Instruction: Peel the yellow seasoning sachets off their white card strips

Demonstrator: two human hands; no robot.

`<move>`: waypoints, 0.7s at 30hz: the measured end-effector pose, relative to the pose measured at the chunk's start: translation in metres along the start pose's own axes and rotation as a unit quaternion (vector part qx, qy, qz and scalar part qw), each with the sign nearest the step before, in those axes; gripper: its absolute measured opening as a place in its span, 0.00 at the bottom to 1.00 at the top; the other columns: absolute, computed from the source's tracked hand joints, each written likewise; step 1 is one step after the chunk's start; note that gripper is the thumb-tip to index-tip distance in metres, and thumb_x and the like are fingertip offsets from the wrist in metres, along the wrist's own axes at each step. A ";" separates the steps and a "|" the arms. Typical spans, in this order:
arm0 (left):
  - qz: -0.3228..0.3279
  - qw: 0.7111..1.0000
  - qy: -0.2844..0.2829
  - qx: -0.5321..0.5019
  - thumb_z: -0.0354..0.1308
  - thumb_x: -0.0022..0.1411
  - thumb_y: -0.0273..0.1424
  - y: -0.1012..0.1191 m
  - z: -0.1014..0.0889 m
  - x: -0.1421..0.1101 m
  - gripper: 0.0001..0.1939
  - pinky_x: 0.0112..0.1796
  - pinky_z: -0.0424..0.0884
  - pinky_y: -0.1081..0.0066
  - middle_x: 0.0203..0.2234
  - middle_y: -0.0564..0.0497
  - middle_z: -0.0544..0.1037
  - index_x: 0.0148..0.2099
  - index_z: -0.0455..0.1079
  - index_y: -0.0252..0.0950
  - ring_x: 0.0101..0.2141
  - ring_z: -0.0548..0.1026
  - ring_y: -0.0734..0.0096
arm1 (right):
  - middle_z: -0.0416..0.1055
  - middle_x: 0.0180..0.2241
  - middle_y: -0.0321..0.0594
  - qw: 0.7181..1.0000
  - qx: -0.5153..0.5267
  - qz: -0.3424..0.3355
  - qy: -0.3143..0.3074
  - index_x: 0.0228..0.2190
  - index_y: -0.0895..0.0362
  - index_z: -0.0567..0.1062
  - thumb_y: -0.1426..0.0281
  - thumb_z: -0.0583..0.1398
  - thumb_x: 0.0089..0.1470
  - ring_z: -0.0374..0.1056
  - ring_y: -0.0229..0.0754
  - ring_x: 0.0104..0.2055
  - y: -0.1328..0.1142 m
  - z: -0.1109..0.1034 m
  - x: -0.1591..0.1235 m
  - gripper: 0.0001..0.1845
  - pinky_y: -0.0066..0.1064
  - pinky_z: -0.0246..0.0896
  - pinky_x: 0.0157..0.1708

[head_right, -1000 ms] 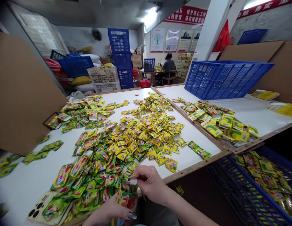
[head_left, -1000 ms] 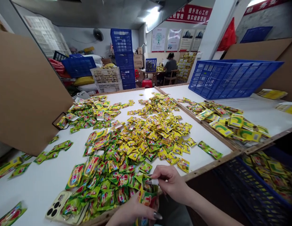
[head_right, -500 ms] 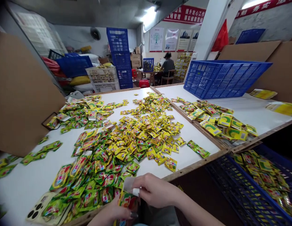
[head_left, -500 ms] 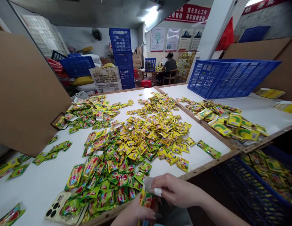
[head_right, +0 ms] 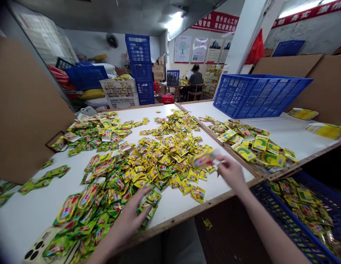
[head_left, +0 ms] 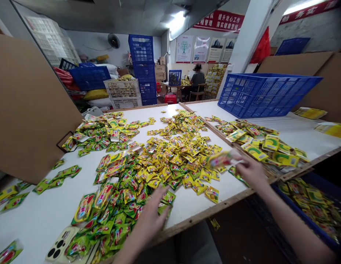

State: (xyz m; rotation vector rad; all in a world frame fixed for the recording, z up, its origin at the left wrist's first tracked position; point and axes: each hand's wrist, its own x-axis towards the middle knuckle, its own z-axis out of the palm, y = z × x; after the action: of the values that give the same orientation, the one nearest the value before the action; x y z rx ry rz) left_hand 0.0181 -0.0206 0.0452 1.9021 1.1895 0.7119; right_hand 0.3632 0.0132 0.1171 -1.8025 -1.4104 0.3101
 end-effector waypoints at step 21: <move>-0.049 0.946 0.097 0.306 0.53 0.56 0.37 -0.023 0.026 0.029 0.15 0.41 0.62 0.55 0.35 0.41 0.75 0.41 0.69 0.32 0.40 0.69 0.50 | 0.67 0.20 0.34 0.965 0.219 0.054 -0.134 0.34 0.57 0.62 0.60 0.54 0.46 0.65 0.40 0.20 0.003 0.146 -0.061 0.15 0.29 0.58 0.17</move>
State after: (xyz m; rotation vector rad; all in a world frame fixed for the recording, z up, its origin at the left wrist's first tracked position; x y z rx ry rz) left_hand 0.0390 0.0043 0.0130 2.2822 1.7707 0.5161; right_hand 0.2529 0.0222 0.0042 -1.5084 -1.2966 0.8794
